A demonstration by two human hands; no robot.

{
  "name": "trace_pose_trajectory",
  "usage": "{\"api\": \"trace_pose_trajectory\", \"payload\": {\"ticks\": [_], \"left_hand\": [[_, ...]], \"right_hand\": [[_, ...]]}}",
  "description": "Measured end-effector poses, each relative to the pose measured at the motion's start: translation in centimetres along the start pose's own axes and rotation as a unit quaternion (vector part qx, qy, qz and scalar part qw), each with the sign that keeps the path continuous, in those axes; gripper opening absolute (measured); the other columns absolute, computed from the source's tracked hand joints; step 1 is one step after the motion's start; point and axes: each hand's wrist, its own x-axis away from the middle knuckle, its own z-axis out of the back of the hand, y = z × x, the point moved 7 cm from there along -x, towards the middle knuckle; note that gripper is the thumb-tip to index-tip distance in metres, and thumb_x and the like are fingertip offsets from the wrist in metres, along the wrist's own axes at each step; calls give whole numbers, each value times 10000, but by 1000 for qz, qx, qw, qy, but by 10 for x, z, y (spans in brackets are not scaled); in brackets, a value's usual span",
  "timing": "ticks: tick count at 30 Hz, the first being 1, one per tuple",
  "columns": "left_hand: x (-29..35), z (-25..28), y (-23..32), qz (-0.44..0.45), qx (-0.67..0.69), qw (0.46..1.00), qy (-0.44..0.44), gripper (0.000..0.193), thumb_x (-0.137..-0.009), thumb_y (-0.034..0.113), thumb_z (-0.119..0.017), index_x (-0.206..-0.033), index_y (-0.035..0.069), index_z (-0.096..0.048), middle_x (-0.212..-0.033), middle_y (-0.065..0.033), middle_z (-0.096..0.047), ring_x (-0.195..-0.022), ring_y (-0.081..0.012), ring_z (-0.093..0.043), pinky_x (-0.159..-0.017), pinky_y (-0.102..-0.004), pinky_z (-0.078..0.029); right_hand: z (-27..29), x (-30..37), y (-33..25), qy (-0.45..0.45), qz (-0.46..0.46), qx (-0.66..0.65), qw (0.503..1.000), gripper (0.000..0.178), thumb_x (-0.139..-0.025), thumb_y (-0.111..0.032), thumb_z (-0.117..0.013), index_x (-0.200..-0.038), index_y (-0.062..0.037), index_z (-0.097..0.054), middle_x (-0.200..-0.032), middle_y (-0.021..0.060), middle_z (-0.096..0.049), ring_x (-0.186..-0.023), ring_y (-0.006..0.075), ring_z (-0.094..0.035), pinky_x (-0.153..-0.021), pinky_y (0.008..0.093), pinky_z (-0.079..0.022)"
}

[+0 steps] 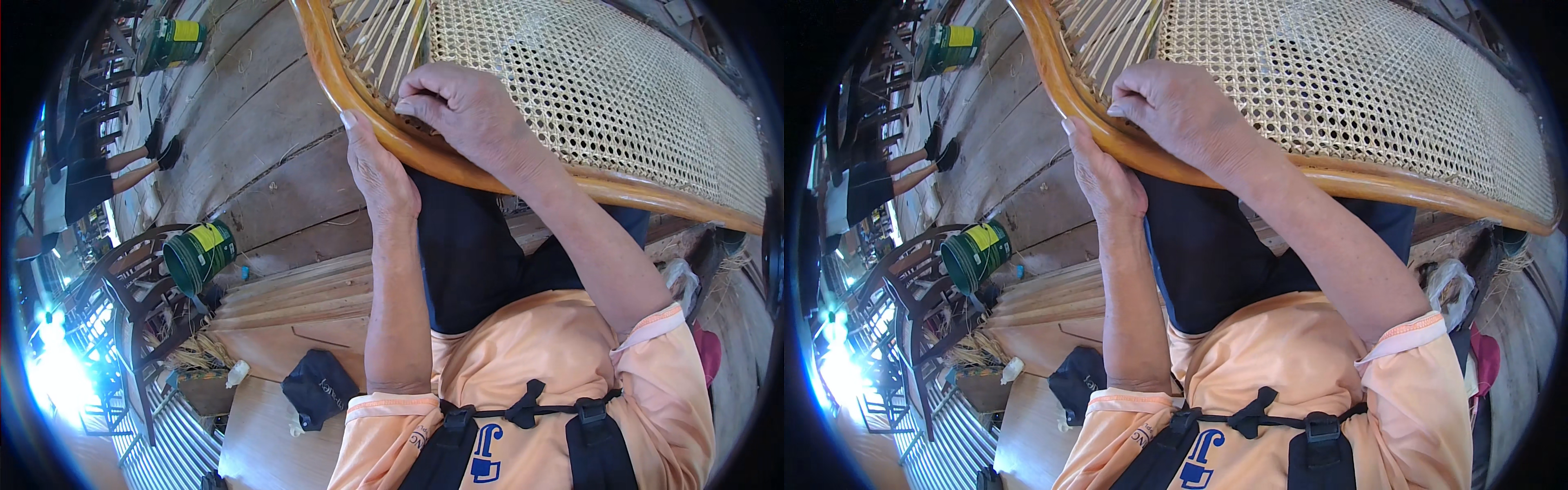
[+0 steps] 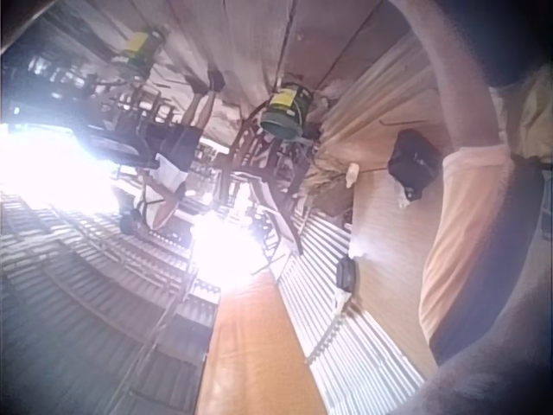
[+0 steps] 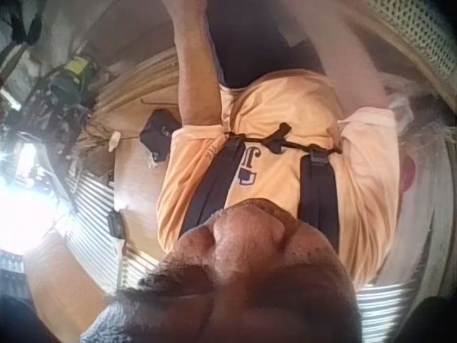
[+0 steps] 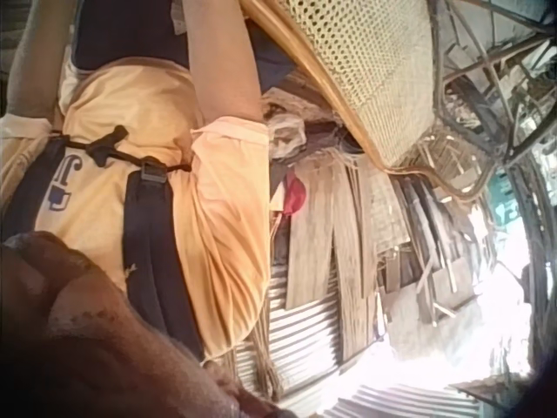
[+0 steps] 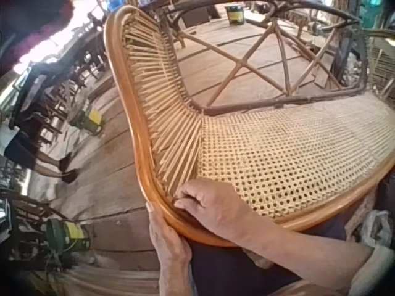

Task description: Weaving or repairing the rattan seat of a chair using long strips of material and small tools.

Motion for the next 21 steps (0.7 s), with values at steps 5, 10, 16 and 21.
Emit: {"api": "trace_pose_trajectory", "payload": {"ticks": [5,10,16,21], "left_hand": [[0,-5,3,9,5,1000,-2,549,-942,448,-367,-1277,14,-387,-1193,-97,-493,-1094,-193,-483,-954,-333,-370],[-2,5,-6,41,-31,999,-14,621,-942,487,-331,-1310,-12,-357,-1226,-112,-468,-1116,-196,-460,-969,-317,-347],[10,25,-18,1,-65,997,33,597,-937,520,-289,-1227,21,-441,-1202,-96,-493,-1104,-207,-473,-986,-349,-322],[23,20,-6,-13,-107,994,-10,617,-932,535,-292,-1217,13,-455,-1182,-80,-520,-1104,-187,-473,-984,-345,-307]], "right_hand": [[-6,2,-11,37,53,74,995,92,-799,-113,-611,-804,-32,-567,-705,109,-562,-639,276,-576,-585,341,-466],[-13,3,-14,24,62,141,988,100,-784,-122,-596,-768,-43,-537,-733,121,-556,-680,307,-576,-586,371,-467],[24,12,-15,42,87,34,995,118,-795,-98,-602,-885,-28,-570,-774,114,-572,-702,276,-574,-640,340,-473],[100,55,-13,158,48,79,983,93,-809,-37,-572,-901,-44,-582,-793,118,-585,-726,273,-596,-613,332,-479]]}}
